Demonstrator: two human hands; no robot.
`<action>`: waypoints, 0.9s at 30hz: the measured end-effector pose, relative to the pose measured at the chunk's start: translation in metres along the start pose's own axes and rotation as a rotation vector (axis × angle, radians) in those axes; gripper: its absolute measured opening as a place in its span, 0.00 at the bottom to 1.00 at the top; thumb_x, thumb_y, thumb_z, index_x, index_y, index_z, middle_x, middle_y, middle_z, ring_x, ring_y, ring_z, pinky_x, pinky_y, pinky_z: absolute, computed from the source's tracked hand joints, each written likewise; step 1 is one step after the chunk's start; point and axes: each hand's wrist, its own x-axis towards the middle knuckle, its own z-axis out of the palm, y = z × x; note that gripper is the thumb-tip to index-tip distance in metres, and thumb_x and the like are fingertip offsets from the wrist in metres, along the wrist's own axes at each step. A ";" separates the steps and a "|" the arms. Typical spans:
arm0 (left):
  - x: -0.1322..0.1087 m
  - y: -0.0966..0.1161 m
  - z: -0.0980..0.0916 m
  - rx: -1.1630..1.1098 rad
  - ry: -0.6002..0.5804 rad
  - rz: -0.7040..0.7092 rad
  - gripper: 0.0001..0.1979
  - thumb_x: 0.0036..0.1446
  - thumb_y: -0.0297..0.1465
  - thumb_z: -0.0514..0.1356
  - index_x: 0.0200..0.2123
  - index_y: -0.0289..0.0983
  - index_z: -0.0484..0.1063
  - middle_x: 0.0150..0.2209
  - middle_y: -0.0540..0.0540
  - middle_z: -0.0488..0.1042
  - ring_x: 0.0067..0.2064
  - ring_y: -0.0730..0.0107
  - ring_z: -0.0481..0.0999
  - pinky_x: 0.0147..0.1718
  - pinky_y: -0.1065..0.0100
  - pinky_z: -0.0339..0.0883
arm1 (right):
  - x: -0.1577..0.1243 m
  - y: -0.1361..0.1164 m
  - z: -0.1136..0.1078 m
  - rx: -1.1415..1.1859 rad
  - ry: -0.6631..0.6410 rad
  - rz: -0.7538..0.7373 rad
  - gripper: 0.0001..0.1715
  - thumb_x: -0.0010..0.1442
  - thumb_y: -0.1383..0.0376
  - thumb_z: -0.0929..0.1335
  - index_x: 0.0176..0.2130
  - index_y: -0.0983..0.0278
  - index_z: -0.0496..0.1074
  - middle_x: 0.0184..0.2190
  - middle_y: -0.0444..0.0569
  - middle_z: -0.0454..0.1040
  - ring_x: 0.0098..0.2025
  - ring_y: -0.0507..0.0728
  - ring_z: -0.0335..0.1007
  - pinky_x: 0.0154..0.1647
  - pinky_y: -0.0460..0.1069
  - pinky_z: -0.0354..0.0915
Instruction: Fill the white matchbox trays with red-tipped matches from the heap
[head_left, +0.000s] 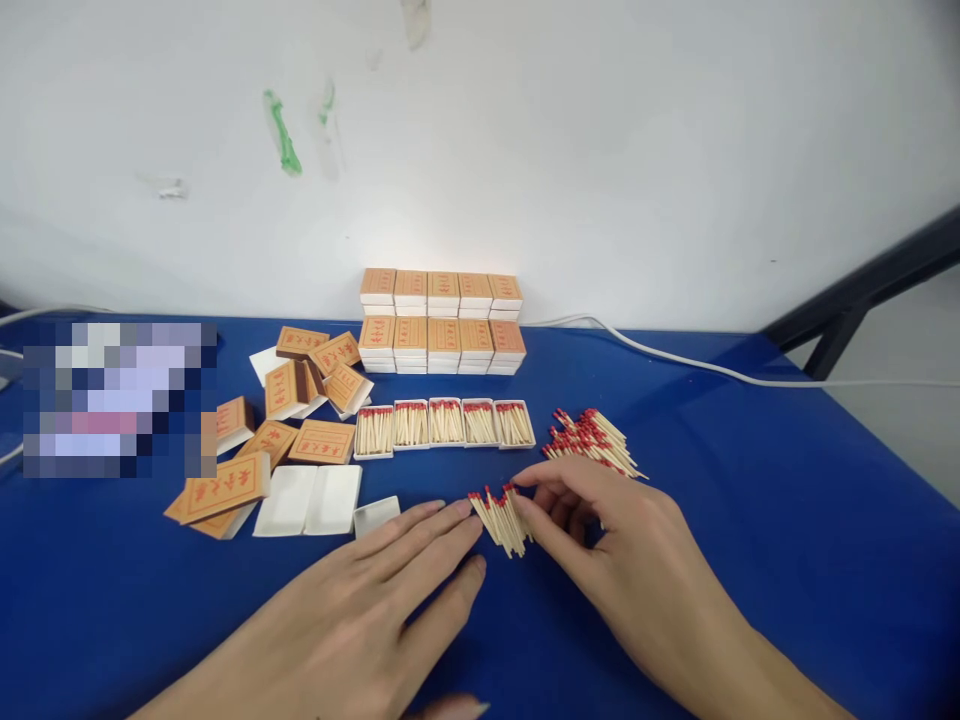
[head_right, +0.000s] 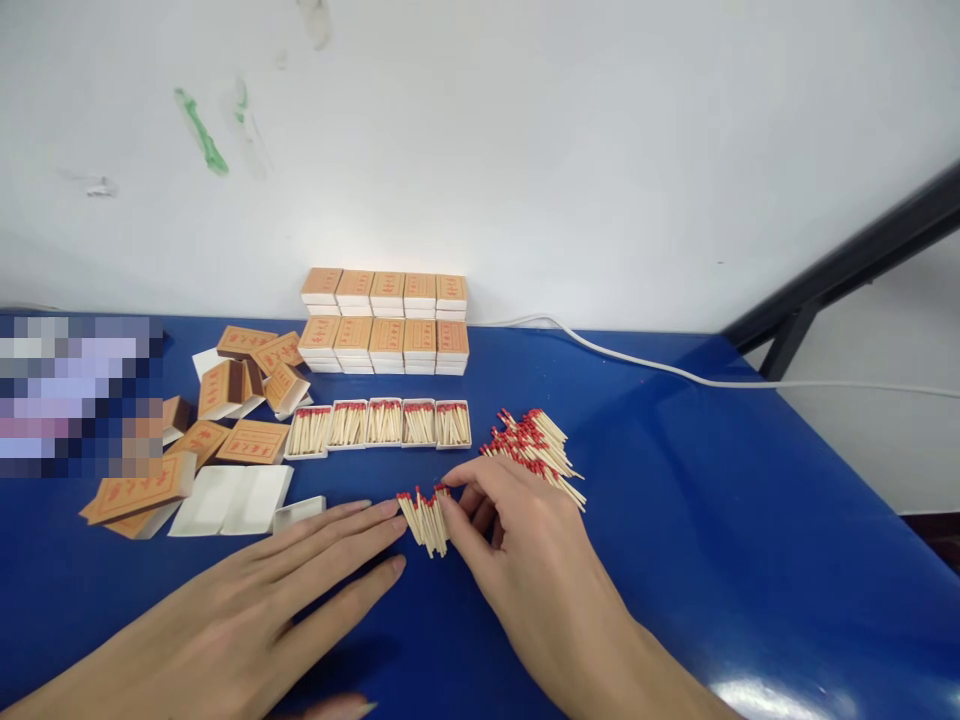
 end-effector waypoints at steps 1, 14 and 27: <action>0.000 0.000 -0.001 -0.002 -0.006 -0.001 0.26 0.84 0.45 0.53 0.66 0.33 0.80 0.71 0.38 0.79 0.72 0.57 0.79 0.75 0.59 0.69 | 0.000 0.000 0.000 0.005 -0.002 -0.004 0.06 0.72 0.65 0.72 0.45 0.56 0.83 0.31 0.39 0.83 0.29 0.52 0.78 0.31 0.46 0.73; 0.001 0.005 -0.001 0.015 0.000 0.012 0.28 0.86 0.43 0.47 0.64 0.35 0.81 0.68 0.38 0.81 0.70 0.55 0.81 0.68 0.57 0.77 | -0.003 -0.005 0.003 0.021 -0.033 -0.022 0.07 0.74 0.64 0.71 0.47 0.55 0.83 0.36 0.40 0.84 0.32 0.51 0.79 0.36 0.47 0.75; -0.007 0.004 -0.001 -0.024 0.002 -0.038 0.24 0.85 0.43 0.52 0.65 0.35 0.80 0.70 0.38 0.79 0.73 0.53 0.79 0.74 0.57 0.71 | -0.007 -0.002 -0.009 -0.060 0.039 -0.031 0.13 0.80 0.60 0.67 0.56 0.52 0.81 0.38 0.40 0.85 0.32 0.52 0.80 0.31 0.48 0.72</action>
